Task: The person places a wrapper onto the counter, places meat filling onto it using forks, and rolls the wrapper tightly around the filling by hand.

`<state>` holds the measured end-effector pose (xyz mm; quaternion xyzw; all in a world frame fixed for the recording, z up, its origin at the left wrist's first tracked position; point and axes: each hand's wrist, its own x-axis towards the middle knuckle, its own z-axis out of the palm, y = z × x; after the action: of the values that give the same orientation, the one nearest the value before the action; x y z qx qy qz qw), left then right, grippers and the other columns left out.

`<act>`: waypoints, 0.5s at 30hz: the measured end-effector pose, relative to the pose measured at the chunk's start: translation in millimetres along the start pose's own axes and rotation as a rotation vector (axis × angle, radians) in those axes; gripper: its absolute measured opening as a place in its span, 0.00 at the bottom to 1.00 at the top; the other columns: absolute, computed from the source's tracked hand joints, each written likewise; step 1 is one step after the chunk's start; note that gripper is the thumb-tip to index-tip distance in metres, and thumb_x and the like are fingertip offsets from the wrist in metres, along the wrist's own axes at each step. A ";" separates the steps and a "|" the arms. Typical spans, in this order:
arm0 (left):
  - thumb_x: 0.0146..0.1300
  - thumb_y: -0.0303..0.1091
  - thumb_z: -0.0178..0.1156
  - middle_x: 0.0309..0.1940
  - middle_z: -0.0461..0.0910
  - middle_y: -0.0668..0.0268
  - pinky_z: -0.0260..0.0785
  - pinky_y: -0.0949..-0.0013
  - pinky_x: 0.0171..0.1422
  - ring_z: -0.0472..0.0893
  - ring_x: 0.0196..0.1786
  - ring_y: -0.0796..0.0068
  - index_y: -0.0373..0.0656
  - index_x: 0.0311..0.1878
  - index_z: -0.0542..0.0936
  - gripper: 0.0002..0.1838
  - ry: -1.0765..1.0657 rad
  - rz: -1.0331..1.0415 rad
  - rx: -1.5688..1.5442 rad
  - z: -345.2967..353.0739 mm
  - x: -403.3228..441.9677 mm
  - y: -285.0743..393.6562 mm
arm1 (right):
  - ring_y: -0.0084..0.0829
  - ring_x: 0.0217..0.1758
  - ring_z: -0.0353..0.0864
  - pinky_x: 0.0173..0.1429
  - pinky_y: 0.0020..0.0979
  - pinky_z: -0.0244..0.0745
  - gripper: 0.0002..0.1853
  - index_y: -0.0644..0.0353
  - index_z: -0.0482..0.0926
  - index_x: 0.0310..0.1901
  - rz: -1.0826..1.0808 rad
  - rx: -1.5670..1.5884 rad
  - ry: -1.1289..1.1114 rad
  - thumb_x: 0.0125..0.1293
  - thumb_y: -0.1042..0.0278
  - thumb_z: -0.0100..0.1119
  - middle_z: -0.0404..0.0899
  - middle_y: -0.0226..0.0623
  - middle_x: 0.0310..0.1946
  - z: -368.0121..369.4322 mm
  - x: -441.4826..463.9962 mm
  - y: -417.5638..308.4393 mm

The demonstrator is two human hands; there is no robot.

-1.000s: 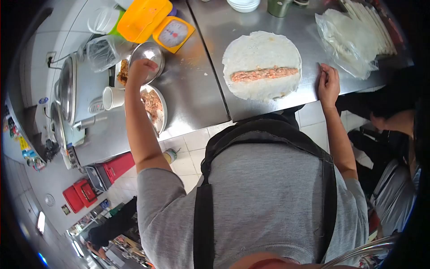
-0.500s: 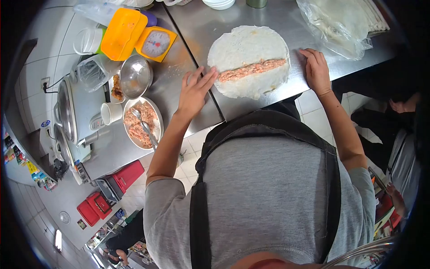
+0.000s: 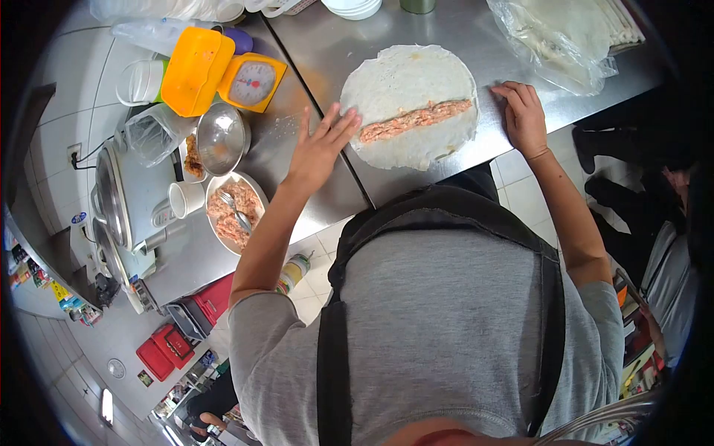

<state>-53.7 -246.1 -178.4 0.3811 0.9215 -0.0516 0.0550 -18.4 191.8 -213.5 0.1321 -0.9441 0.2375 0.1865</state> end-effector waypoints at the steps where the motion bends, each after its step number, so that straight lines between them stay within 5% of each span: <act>1: 0.65 0.18 0.51 0.83 0.58 0.79 0.37 0.33 0.86 0.54 0.85 0.67 0.63 0.82 0.61 0.42 0.002 0.012 0.024 -1.6 3.5 2.6 | 0.46 0.55 0.78 0.61 0.42 0.76 0.23 0.54 0.83 0.53 0.001 0.000 0.000 0.55 0.85 0.58 0.81 0.39 0.52 -1.2 0.7 -1.1; 8: 0.65 0.18 0.51 0.84 0.55 0.78 0.35 0.33 0.86 0.52 0.86 0.66 0.64 0.84 0.56 0.45 0.128 0.018 0.134 -0.1 93.5 -10.1 | 0.45 0.54 0.79 0.60 0.42 0.76 0.21 0.55 0.83 0.51 -0.019 0.004 -0.004 0.57 0.84 0.58 0.81 0.38 0.51 -2.4 -1.2 -1.0; 11: 0.65 0.19 0.51 0.82 0.61 0.75 0.35 0.34 0.87 0.54 0.85 0.67 0.62 0.81 0.62 0.42 0.162 0.036 0.003 1.9 62.6 -4.3 | 0.45 0.55 0.79 0.60 0.42 0.76 0.19 0.55 0.84 0.50 -0.001 0.024 -0.001 0.57 0.84 0.58 0.82 0.38 0.51 -0.9 -1.4 -0.1; 15: 0.60 0.20 0.54 0.67 0.79 0.70 0.45 0.41 0.84 0.68 0.78 0.66 0.57 0.65 0.82 0.30 0.068 -0.079 0.056 -35.1 -13.2 -15.9 | 0.46 0.55 0.79 0.60 0.42 0.76 0.18 0.55 0.85 0.48 -0.012 0.037 0.009 0.57 0.84 0.59 0.82 0.38 0.51 -0.8 -1.3 1.4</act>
<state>-57.9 -261.7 -141.0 0.3474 0.9353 -0.0663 0.0111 -17.5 193.6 -213.9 0.1402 -0.9379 0.2543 0.1897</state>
